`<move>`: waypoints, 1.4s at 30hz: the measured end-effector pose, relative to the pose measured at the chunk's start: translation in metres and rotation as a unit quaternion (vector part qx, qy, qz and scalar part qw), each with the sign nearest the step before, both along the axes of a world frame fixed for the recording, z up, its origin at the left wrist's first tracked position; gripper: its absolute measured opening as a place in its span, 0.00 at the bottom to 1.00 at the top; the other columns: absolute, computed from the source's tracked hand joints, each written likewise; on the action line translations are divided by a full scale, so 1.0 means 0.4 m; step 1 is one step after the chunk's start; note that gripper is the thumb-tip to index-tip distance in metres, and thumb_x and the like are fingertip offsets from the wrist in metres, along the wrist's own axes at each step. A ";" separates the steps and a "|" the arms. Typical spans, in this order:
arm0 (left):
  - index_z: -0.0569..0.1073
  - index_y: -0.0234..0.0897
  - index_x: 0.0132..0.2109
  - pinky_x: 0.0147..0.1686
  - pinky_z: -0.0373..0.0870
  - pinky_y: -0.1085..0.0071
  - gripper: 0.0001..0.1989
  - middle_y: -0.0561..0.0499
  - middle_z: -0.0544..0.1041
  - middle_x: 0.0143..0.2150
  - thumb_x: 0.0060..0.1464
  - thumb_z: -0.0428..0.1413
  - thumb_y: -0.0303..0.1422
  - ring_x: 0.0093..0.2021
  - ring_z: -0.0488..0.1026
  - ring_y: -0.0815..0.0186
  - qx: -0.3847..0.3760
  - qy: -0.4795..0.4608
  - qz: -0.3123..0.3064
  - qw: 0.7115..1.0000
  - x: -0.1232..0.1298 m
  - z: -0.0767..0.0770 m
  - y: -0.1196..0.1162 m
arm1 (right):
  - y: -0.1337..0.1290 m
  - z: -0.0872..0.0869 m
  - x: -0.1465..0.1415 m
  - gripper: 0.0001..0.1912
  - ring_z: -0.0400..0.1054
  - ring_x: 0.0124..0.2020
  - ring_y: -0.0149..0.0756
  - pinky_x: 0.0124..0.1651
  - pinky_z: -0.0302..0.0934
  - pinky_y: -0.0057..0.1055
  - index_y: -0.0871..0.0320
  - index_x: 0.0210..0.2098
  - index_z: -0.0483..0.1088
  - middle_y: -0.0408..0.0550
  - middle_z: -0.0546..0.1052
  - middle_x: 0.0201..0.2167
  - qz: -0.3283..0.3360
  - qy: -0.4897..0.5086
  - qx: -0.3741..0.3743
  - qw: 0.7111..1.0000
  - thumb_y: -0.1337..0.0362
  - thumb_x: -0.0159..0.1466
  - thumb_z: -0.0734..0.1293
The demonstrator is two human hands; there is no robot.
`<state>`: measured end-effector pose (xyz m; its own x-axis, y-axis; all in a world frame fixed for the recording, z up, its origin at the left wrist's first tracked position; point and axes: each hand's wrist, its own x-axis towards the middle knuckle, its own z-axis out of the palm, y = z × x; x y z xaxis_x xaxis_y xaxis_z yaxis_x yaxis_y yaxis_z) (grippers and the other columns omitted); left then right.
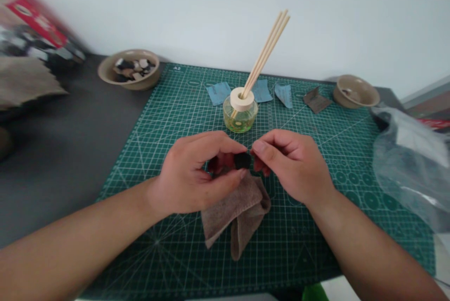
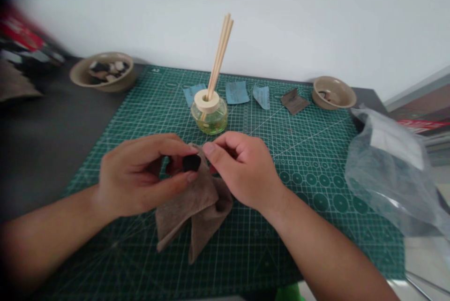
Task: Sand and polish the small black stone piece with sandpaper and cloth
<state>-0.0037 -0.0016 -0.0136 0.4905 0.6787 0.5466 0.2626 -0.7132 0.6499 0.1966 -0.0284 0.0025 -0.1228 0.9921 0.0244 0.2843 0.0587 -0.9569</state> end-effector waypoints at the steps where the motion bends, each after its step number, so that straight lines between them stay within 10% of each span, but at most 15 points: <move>1: 0.76 0.41 0.43 0.21 0.69 0.71 0.09 0.52 0.79 0.29 0.53 0.63 0.30 0.22 0.71 0.70 0.004 0.000 0.000 1.000 0.000 0.000 0.001 | 0.000 -0.002 0.000 0.10 0.67 0.21 0.27 0.25 0.59 0.25 0.57 0.28 0.75 0.40 0.77 0.21 -0.011 0.005 -0.002 1.000 0.60 0.64 0.72; 6: 0.77 0.39 0.45 0.21 0.68 0.74 0.10 0.53 0.79 0.29 0.53 0.63 0.29 0.22 0.71 0.72 0.023 0.010 -0.002 1.000 -0.002 0.005 0.001 | 0.001 -0.007 0.004 0.08 0.68 0.23 0.28 0.25 0.62 0.25 0.57 0.31 0.74 0.40 0.77 0.25 -0.056 0.056 -0.011 0.997 0.63 0.58 0.76; 16: 0.77 0.39 0.50 0.21 0.68 0.78 0.15 0.56 0.76 0.27 0.55 0.62 0.28 0.21 0.71 0.73 0.035 0.020 -0.046 0.998 0.003 0.003 0.013 | 0.011 -0.017 0.009 0.12 0.66 0.24 0.28 0.26 0.60 0.25 0.59 0.29 0.75 0.41 0.75 0.23 0.088 0.054 -0.107 0.989 0.57 0.58 0.75; 23: 0.75 0.39 0.56 0.21 0.69 0.81 0.19 0.56 0.78 0.28 0.58 0.61 0.29 0.22 0.72 0.74 0.005 0.019 -0.043 0.999 -0.007 -0.026 0.029 | 0.082 -0.006 0.105 0.12 0.66 0.18 0.27 0.21 0.61 0.25 0.58 0.28 0.73 0.42 0.79 0.22 -0.121 0.211 -0.027 0.970 0.57 0.56 0.76; 29: 0.78 0.38 0.49 0.22 0.68 0.79 0.11 0.54 0.77 0.28 0.59 0.59 0.31 0.23 0.72 0.72 0.005 0.052 -0.065 0.997 0.001 -0.029 0.031 | 0.178 -0.016 0.267 0.24 0.65 0.17 0.23 0.19 0.60 0.21 0.59 0.29 0.72 0.41 0.76 0.20 -0.368 0.360 0.017 0.857 0.42 0.64 0.69; 42: 0.80 0.37 0.43 0.32 0.77 0.75 0.07 0.48 0.84 0.37 0.62 0.56 0.29 0.35 0.81 0.65 0.005 0.088 -0.081 0.993 0.000 -0.033 0.032 | 0.176 -0.064 0.163 0.20 0.64 0.19 0.27 0.21 0.59 0.25 0.57 0.27 0.70 0.44 0.76 0.21 -0.256 0.179 0.018 0.950 0.46 0.60 0.71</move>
